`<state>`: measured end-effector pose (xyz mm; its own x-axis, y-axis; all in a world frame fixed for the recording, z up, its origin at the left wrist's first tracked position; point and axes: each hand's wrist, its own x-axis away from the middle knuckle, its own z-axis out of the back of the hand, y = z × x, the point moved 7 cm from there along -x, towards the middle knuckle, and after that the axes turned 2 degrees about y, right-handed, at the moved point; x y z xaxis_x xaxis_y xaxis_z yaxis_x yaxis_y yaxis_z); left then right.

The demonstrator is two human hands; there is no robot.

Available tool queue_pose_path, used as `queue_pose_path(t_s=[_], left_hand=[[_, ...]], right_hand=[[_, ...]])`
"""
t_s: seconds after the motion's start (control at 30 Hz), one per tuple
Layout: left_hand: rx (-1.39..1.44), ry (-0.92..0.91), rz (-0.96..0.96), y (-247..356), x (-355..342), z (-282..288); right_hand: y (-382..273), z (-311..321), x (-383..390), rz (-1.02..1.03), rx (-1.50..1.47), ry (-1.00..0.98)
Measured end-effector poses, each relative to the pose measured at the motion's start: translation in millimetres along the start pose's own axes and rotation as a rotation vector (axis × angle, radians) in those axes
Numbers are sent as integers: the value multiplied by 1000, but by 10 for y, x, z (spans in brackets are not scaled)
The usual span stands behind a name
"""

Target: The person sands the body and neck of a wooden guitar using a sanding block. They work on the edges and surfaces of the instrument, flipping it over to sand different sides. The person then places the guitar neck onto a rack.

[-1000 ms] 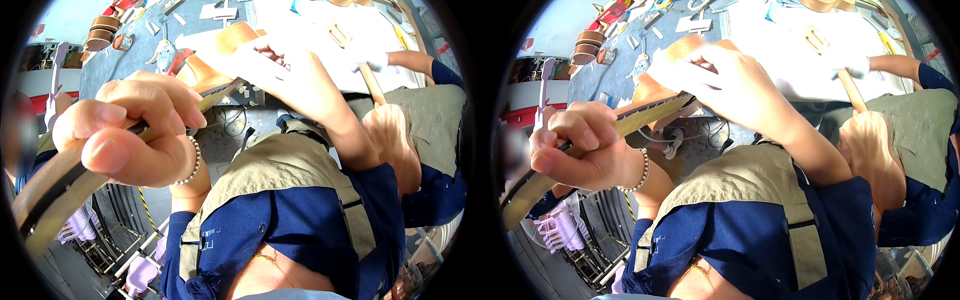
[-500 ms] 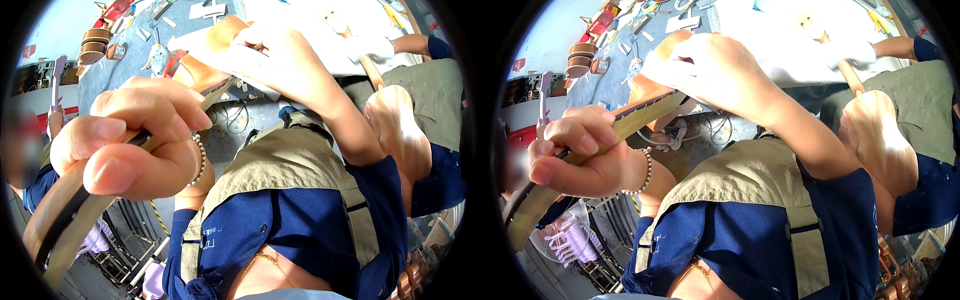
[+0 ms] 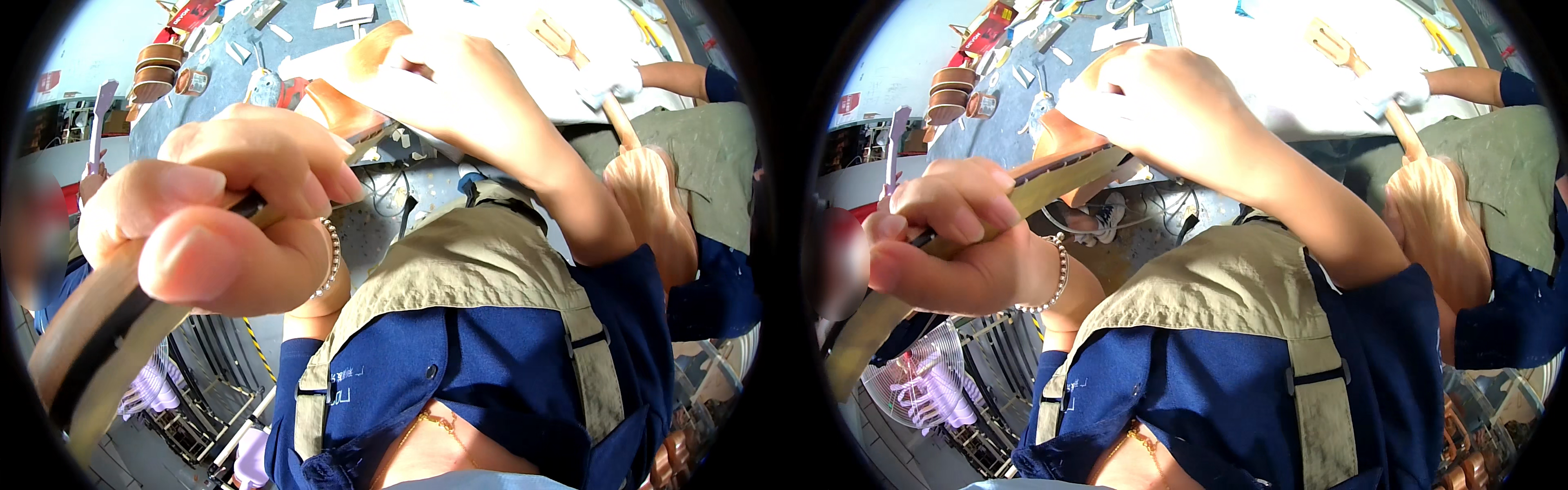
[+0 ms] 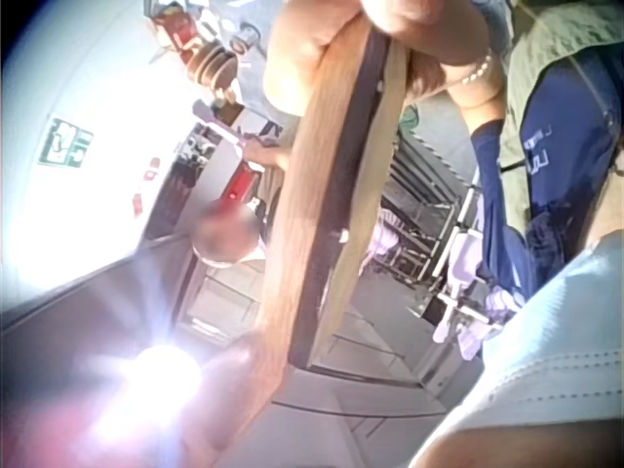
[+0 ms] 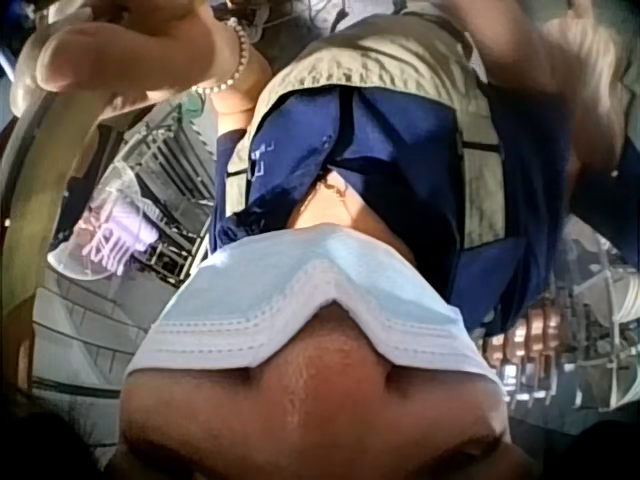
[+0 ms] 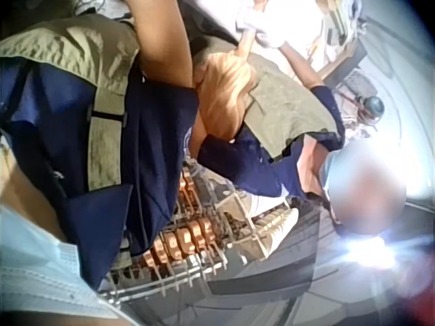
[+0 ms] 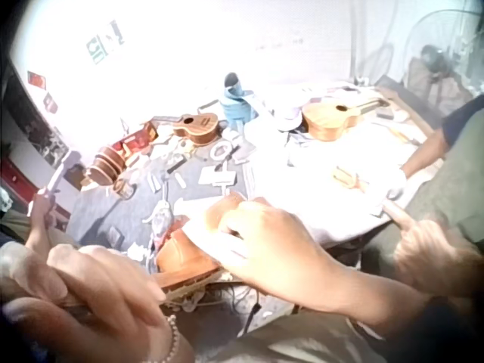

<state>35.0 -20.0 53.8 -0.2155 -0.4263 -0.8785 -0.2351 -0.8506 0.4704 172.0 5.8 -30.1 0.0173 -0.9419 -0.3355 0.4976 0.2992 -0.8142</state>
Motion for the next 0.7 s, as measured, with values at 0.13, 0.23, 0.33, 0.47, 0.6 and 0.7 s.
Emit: queue_pose_path(t_s=[0.13,0.23,0.33,0.47,0.6,0.7], left_hand=[[19,3,-12,-18,-25,-29],[20,-26,-13,-9,-28,5],[30,-41,-2,-19,-34,65],[39,48,44,3,-35,74],[61,40,63,-4,-76,133],[85,18,75,-34,-93,132]], right_hand=[[32,-19,-64,81,71,72],[-59,42,-37,88,34,-19],[157,187,90,-147,-38,-134],[37,231,75,170,-177,152],[-86,60,151,445,221,103],[-208,89,260,530,344,68]])
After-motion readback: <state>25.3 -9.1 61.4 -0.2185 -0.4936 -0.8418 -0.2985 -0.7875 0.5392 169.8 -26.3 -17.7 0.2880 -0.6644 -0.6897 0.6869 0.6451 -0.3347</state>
